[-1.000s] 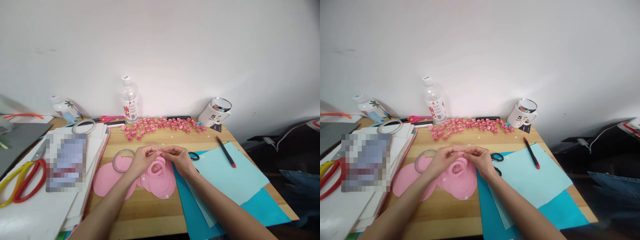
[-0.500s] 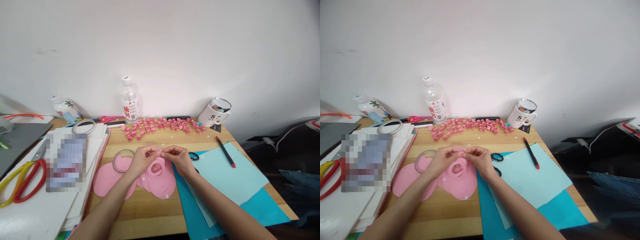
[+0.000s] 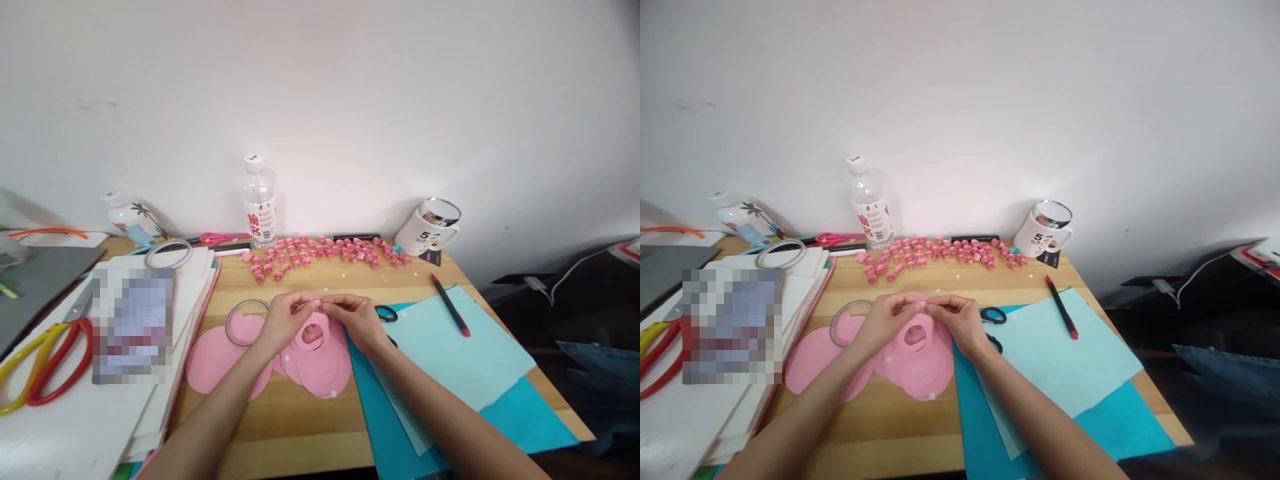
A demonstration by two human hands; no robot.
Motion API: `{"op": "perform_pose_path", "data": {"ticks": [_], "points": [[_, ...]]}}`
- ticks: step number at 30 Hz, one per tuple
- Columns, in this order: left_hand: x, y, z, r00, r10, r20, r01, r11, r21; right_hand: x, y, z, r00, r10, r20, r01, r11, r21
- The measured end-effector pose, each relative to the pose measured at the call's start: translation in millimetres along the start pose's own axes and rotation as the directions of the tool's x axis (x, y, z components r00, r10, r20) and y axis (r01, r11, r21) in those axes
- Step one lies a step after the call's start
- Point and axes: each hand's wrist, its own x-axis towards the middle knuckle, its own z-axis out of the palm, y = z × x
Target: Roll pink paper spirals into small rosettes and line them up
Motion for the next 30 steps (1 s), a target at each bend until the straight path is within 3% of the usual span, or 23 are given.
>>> {"op": "perform_pose_path", "data": {"ticks": [4,18,25,30], "points": [[0.3,2.1,0.5,1.0,0.002,-0.001,-0.002,1.0,-0.008,-0.7,-1.2,1.0,1.0,0.001,0.018,-0.002,1.0,0.005],[0.8,-1.3,1.1,1.0,-0.022,-0.013,0.021,0.999,-0.044,-0.5,-2.1,0.5,0.995,-0.033,-0.093,0.039,0.997,0.068],[-0.8,3.7,1.9,0.999,-0.031,-0.008,0.031,0.996,-0.082,-0.1,0.0,-1.4,0.994,-0.082,-0.079,0.082,0.997,0.003],[-0.5,6.3,0.3,0.997,-0.039,-0.072,0.038,0.999,-0.018,-0.6,0.0,-0.1,0.993,-0.043,-0.11,0.047,0.998,0.031]]}}
